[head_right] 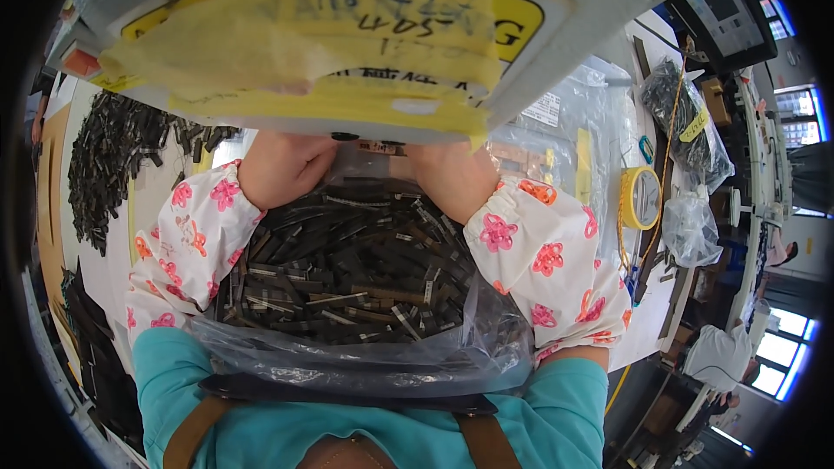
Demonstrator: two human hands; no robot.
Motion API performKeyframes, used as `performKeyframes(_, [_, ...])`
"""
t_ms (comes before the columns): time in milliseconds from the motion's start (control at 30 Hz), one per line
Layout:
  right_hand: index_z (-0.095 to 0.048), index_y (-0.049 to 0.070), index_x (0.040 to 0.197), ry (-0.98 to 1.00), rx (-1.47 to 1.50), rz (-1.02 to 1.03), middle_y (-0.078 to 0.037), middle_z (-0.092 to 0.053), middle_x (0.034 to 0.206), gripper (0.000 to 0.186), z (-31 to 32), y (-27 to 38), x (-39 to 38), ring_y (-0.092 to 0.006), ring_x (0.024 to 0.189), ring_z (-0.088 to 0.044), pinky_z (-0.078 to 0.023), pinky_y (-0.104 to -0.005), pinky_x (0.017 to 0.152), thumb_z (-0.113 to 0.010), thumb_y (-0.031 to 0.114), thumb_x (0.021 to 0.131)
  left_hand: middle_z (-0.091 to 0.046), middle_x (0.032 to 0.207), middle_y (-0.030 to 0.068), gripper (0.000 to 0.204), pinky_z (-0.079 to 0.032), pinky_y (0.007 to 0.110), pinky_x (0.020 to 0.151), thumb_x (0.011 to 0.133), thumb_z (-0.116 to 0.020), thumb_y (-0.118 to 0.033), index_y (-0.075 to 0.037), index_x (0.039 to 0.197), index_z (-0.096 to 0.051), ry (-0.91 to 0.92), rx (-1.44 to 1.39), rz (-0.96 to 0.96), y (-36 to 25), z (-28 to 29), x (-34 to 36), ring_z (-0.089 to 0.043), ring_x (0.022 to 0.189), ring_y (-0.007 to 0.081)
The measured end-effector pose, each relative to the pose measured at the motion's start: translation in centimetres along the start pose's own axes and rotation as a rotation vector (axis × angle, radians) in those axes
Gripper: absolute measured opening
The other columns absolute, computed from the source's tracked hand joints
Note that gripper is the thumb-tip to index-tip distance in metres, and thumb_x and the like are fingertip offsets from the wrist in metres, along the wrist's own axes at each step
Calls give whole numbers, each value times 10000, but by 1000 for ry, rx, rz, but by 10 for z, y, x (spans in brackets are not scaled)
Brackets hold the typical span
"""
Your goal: Picking small leather strips from a bin and feeding them individually into an industrial machine for processing.
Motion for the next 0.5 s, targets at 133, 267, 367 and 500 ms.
performKeyframes(133, [-627, 43, 926, -40, 25, 32, -149, -588, 798, 187, 0, 2, 3, -322, 722, -575, -457, -389, 624, -595, 45, 742, -602, 874, 88, 248, -478, 367, 629, 651, -586, -41, -108, 879, -657, -37, 127, -75, -3, -8, 3, -589, 795, 275])
performKeyframes(267, [-639, 54, 926, -38, 29, 60, -141, -590, 811, 185, -3, -7, 1, -309, 734, -575, -455, -380, 638, -604, 53, 744, -593, 904, 71, 238, -480, 358, 630, 660, -581, -66, -123, 878, -658, -45, 192, -129, -7, -10, 8, -590, 803, 266])
performKeyframes(367, [-656, 67, 918, -74, 45, 85, -134, -595, 842, 184, 3, -6, 3, -301, 760, -579, -455, -374, 655, -619, 64, 738, -597, 887, 70, 249, -476, 358, 625, 656, -576, -70, -130, 885, -656, -19, 212, -68, -9, -10, 9, -589, 792, 269])
performKeyframes(500, [-668, 79, 921, -70, 36, 131, -127, -601, 864, 199, 11, 1, 7, -295, 784, -582, -456, -370, 672, -634, 70, 725, -603, 851, 74, 249, -474, 363, 621, 653, -576, -76, -128, 885, -651, -53, 199, -96, -5, -10, 5, -591, 779, 264])
Point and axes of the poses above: each hand's wrist, its own x-axis towards the middle knuckle, its own z-axis out of the back of the hand, y = z × x, the point moved 3 cm from there along x, towards the middle knuckle
